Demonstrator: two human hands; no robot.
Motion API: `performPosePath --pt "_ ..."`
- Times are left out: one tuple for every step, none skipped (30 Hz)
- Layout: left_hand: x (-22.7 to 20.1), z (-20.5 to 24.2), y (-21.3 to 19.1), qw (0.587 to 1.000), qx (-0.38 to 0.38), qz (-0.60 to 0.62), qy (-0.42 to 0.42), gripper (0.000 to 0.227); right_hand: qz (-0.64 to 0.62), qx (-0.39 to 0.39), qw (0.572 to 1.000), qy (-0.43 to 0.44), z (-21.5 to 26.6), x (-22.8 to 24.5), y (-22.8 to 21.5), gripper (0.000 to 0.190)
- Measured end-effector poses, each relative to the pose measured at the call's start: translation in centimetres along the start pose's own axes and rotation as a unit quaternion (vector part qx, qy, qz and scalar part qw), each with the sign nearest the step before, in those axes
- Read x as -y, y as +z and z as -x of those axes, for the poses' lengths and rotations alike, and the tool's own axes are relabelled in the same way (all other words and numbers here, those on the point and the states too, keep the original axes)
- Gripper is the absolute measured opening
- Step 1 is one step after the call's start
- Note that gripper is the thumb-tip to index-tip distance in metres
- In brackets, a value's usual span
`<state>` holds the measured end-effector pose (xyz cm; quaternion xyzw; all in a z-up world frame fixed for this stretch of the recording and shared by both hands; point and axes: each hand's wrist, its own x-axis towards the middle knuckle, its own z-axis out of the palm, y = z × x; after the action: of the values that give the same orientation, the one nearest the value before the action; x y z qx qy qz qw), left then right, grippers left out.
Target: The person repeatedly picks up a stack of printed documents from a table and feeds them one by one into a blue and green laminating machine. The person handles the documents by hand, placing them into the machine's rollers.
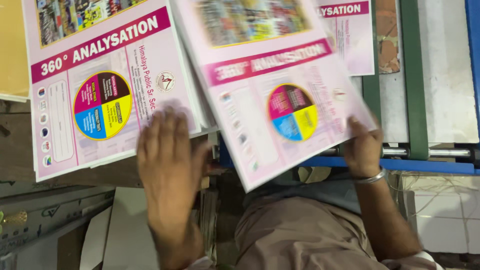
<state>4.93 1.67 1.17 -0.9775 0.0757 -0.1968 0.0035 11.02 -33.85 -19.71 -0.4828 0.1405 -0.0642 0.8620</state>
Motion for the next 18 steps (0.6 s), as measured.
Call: performPosePath --pt "1.1 -0.3 0.1 1.0 -0.001 -0.013 -0.001 0.057 0.013 -0.022 0.999 -0.023 -0.6 -0.5 -1.3 0.038" --pt "1.8 -0.3 0.2 1.0 0.004 -0.005 0.006 0.053 0.027 -0.048 0.997 -0.046 -1.0 -0.9 -2.8 0.04" --pt "2.4 -0.4 0.3 1.0 0.008 0.002 0.013 0.049 0.027 -0.056 0.996 -0.062 -1.4 -1.2 -4.4 0.04" --pt "2.8 -0.7 0.2 1.0 0.011 0.009 0.024 0.045 0.024 -0.065 0.994 -0.079 -1.6 -1.4 -5.7 0.041" --pt "3.3 -1.0 -0.1 0.999 0.004 0.006 0.033 0.042 0.021 -0.074 0.992 -0.096 -1.8 -1.5 -7.0 0.041" --pt "3.6 -0.9 -0.5 0.999 0.001 0.003 0.041 0.04 0.038 -0.081 0.991 -0.101 -1.5 -1.6 -8.3 0.04" --pt "3.6 -0.9 -0.7 0.999 -0.003 0.001 0.049 0.038 0.054 -0.089 0.989 -0.105 -1.0 -1.8 -9.5 0.039" --pt "3.8 -1.2 -0.7 0.999 -0.009 -0.001 0.05 0.037 0.068 -0.096 0.987 -0.113 -0.7 -2.0 -10.4 0.038" --pt "3.8 -1.3 -0.7 0.999 -0.016 -0.003 0.051 0.037 0.075 -0.11 0.986 -0.101 -0.5 -2.3 -11.0 0.038" --pt "3.9 -1.4 -0.5 0.999 -0.02 -0.003 0.051 0.036 0.083 -0.127 0.985 -0.086 0.1 -2.8 -11.5 0.038" --pt "4.1 -1.5 -0.1 0.998 -0.023 0.003 0.052 0.036 0.092 -0.143 0.983 -0.071 0.8 -3.4 -11.7 0.037" --pt "4.2 -1.4 0.2 0.998 -0.026 0.007 0.05 0.036 0.092 -0.143 0.983 -0.066 1.5 -4.1 -11.7 0.037" --pt "4.6 -1.4 0.7 0.998 -0.03 0.011 0.049 0.036 0.092 -0.143 0.984 -0.061 2.4 -4.8 -11.6 0.037" --pt "4.8 -1.2 1.1 0.998 -0.038 0.009 0.045 0.034 0.093 -0.143 0.984 -0.054 3.1 -5.3 -11.6 0.037" --pt "4.8 -1.1 1.5 0.998 -0.046 0.007 0.042 0.032 0.09 -0.144 0.984 -0.049 4.0 -5.7 -11.6 0.038" --pt "4.8 -1.2 1.9 0.997 -0.058 0.006 0.042 0.031 0.085 -0.146 0.984 -0.048 4.7 -6.1 -11.4 0.039" --pt "4.6 -1.2 1.9 0.997 -0.064 0.002 0.041 0.03 0.08 -0.148 0.985 -0.048 4.8 -6.3 -11.3 0.04" --pt "4.5 -1.3 2.1 0.997 -0.069 -0.002 0.042 0.03 0.083 -0.147 0.984 -0.052 5.1 -6.5 -11.2 0.04"
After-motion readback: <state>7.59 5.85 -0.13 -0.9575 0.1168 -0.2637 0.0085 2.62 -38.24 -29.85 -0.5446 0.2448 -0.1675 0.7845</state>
